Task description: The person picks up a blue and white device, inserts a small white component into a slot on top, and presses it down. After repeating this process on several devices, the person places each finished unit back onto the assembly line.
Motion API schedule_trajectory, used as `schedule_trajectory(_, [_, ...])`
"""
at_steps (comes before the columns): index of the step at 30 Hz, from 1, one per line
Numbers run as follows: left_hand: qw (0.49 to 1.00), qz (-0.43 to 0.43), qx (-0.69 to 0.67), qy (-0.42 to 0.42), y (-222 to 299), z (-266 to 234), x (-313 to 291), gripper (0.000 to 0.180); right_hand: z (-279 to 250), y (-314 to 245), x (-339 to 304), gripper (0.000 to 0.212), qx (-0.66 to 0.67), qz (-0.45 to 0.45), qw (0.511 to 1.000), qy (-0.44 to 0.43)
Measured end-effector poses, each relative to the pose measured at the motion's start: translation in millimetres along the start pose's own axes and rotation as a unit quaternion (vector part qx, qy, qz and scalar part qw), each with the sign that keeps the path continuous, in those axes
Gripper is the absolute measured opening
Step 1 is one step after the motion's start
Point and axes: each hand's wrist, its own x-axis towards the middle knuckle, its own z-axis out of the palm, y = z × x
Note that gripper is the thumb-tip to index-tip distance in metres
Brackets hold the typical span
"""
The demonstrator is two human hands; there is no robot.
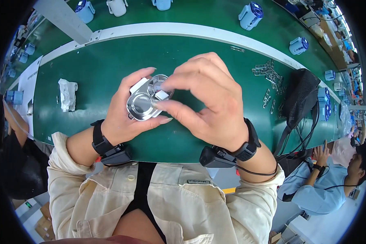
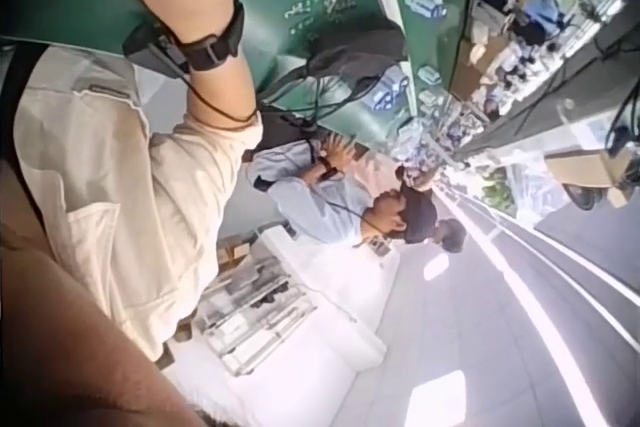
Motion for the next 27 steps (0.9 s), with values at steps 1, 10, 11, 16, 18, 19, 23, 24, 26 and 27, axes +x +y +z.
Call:
schedule_trajectory(1, [1.000, -0.001, 0.000, -0.002, 0, 0, 0, 0.085, 0, 0, -1, 0.027, 0.001, 0.001, 1.000, 0.001])
schedule_trajectory(10, [0.990, 0.043, 0.130, -0.029, 4, -3, 4, 0.088, -2, -3, 1, 0.008, 0.243, 0.287, 0.926, -0.026])
schedule_trajectory(11, [0.989, 0.048, 0.136, -0.031, 4, -3, 5, 0.088, -2, -2, 2, 0.008, 0.226, 0.281, 0.932, -0.031])
schedule_trajectory(16, [0.989, 0.026, 0.142, -0.033, 1, -3, 5, 0.086, 0, 7, 1, 0.010, 0.072, 0.125, 0.989, -0.028])
schedule_trajectory(18, [0.989, 0.026, 0.141, -0.030, 2, -2, 5, 0.086, 1, 6, -1, 0.011, 0.066, 0.125, 0.990, -0.020])
schedule_trajectory(19, [0.989, 0.029, 0.142, -0.025, 3, -2, 5, 0.085, 2, 5, -1, 0.013, 0.058, 0.121, 0.991, -0.013])
schedule_trajectory(23, [0.989, 0.024, 0.144, -0.010, 0, -2, 3, 0.085, 11, 4, -4, 0.018, -0.018, 0.051, 0.998, 0.024])
schedule_trajectory(24, [0.989, 0.021, 0.145, -0.004, -1, -2, 2, 0.085, 13, 4, -5, 0.020, -0.052, 0.016, 0.998, 0.038])
schedule_trajectory(26, [0.988, 0.020, 0.151, -0.002, 0, -1, 3, 0.084, 16, 6, -7, 0.021, -0.068, 0.001, 0.996, 0.050])
schedule_trajectory(27, [0.988, 0.020, 0.155, 0.001, 0, -1, 3, 0.083, 17, 7, -7, 0.022, -0.085, -0.014, 0.994, 0.060])
